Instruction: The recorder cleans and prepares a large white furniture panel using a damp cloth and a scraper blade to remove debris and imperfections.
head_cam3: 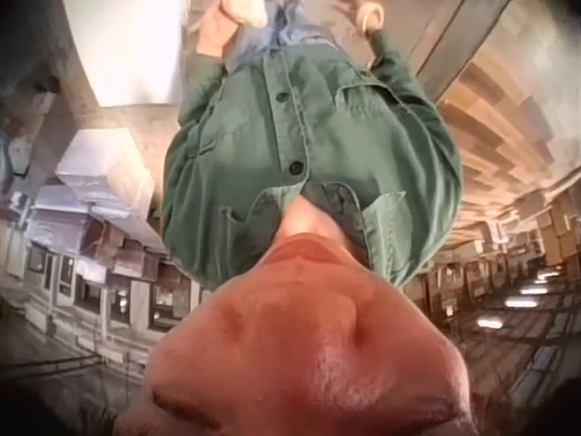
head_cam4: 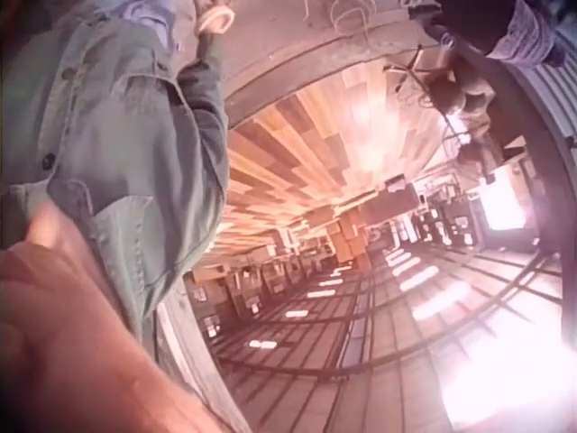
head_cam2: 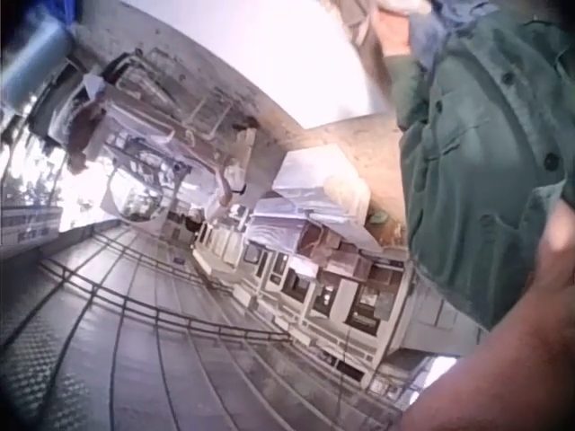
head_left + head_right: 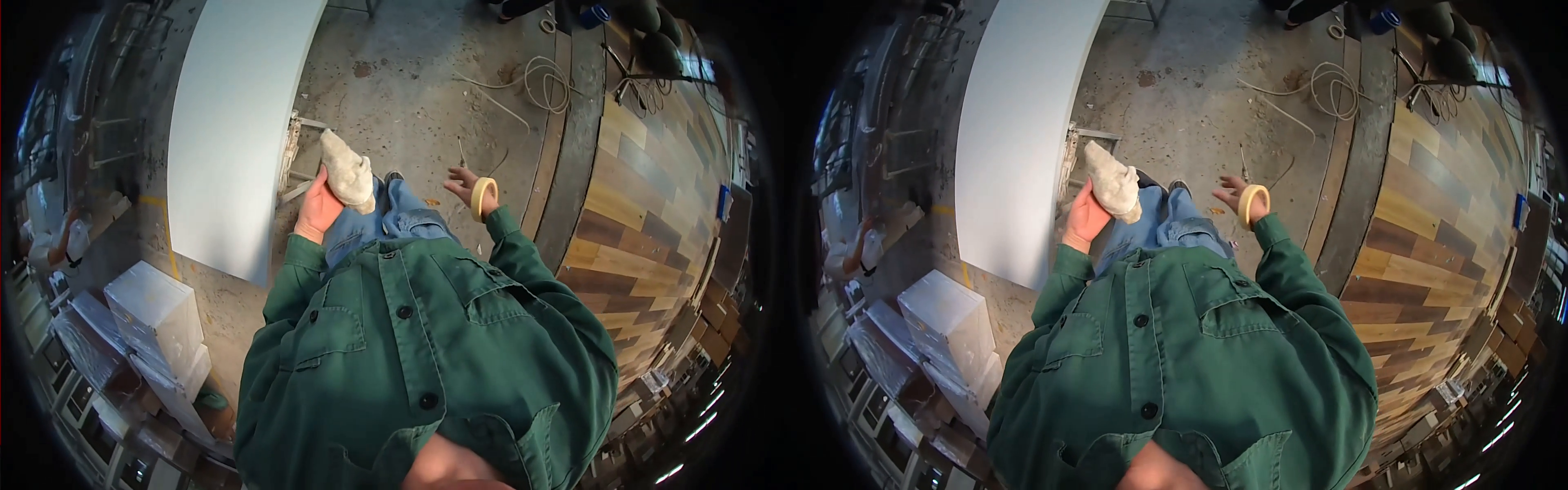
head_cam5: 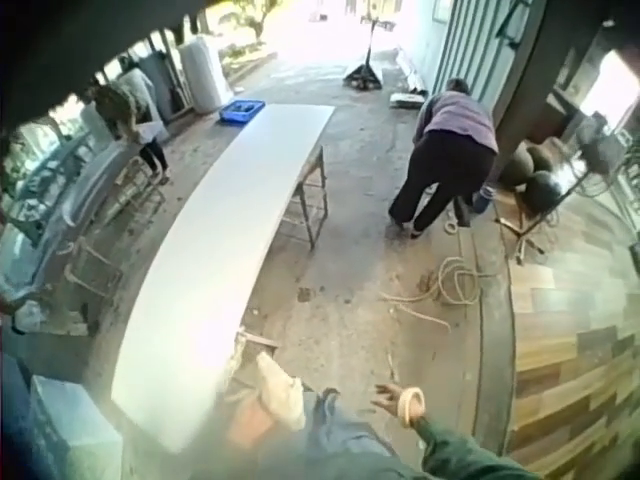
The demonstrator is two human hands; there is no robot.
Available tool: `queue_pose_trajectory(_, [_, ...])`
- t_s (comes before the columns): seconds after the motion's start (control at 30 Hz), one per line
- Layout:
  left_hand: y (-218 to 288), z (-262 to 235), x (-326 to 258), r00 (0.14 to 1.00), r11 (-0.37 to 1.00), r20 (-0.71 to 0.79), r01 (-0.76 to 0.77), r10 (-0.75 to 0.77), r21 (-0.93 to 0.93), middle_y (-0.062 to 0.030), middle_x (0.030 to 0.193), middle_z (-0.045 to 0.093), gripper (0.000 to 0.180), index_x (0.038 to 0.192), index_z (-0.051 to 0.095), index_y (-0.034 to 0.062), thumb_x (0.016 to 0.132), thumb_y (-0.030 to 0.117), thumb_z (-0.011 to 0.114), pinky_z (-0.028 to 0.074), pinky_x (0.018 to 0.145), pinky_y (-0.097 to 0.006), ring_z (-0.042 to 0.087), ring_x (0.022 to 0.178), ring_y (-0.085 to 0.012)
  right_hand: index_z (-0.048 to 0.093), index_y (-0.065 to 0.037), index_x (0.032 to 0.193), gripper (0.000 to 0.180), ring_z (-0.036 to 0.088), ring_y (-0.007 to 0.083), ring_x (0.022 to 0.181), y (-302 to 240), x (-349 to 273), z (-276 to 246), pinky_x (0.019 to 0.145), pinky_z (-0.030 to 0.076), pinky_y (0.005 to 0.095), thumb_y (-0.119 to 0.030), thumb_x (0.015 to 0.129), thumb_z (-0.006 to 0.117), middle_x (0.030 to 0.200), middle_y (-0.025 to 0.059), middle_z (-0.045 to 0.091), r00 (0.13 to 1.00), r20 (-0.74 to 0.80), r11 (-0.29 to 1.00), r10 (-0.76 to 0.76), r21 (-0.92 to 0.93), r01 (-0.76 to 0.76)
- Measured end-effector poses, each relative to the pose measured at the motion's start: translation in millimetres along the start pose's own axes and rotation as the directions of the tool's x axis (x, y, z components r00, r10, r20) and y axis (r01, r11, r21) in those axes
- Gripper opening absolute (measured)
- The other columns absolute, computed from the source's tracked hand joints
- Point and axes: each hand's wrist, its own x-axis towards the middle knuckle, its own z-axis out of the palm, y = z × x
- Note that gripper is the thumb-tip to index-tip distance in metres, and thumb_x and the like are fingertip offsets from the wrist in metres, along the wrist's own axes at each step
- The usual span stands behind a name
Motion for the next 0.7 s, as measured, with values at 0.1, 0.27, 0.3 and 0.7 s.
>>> queue_pose_trajectory(0.1, [-20.1,43.8,4.3,0.993,0.988,-0.009,0.119,-0.119,0.098,-0.0083,0.136,0.048,0.053,0.137,0.041,0.0056,0.094,0.036,0.054,0.031,0.108,-0.04,0.044,0.127,-0.0244,0.037,-0.01,0.139,0.069,0.057,0.0207,0.103,-82.3,-28.6,36.8,0.079,0.052,0.0331,-0.032,0.084,0.072,0.129,0.0139,0.052,0.951,0.138,0.902,-0.277,0.379,0.207])
queue_pose_trajectory(0.27, [-51.8,46.2,9.0,0.956,0.952,0.026,0.29,-0.293,0.103,-0.0108,0.132,0.05,0.051,0.136,0.041,0.0063,0.097,0.039,0.046,0.036,0.105,-0.042,0.047,0.123,-0.0257,0.032,-0.004,0.141,0.076,0.055,0.0222,0.11,-111.3,-38.7,72.1,0.091,0.047,0.0354,-0.03,0.082,0.074,0.124,0.0147,0.054,0.947,0.144,0.805,-0.287,0.572,0.157])
queue_pose_trajectory(0.3, [-52.0,42.8,7.4,0.956,0.947,-0.007,0.291,-0.292,0.134,-0.0105,0.131,0.051,0.05,0.136,0.041,0.0067,0.097,0.039,0.047,0.036,0.105,-0.041,0.047,0.123,-0.0254,0.031,-0.005,0.142,0.074,0.056,0.0211,0.107,-112.5,-41.4,76.5,0.087,0.049,0.0352,-0.028,0.084,0.072,0.123,0.0128,0.055,0.958,0.127,0.784,-0.257,0.607,0.13])
queue_pose_trajectory(0.7, [-6.3,7.6,4.3,0.992,0.968,-0.055,0.124,-0.114,0.22,0.0008,0.092,0.062,0.026,0.118,0.06,0.0094,0.094,0.019,0.056,0.046,0.082,-0.034,0.059,0.087,-0.0158,0.042,-0.004,0.13,0.05,0.058,0.0185,0.098,-105.2,-3.5,105.0,0.085,0.049,0.0316,-0.019,0.088,0.065,0.109,0.0097,0.061,0.982,-0.058,0.635,-0.179,0.756,0.16])
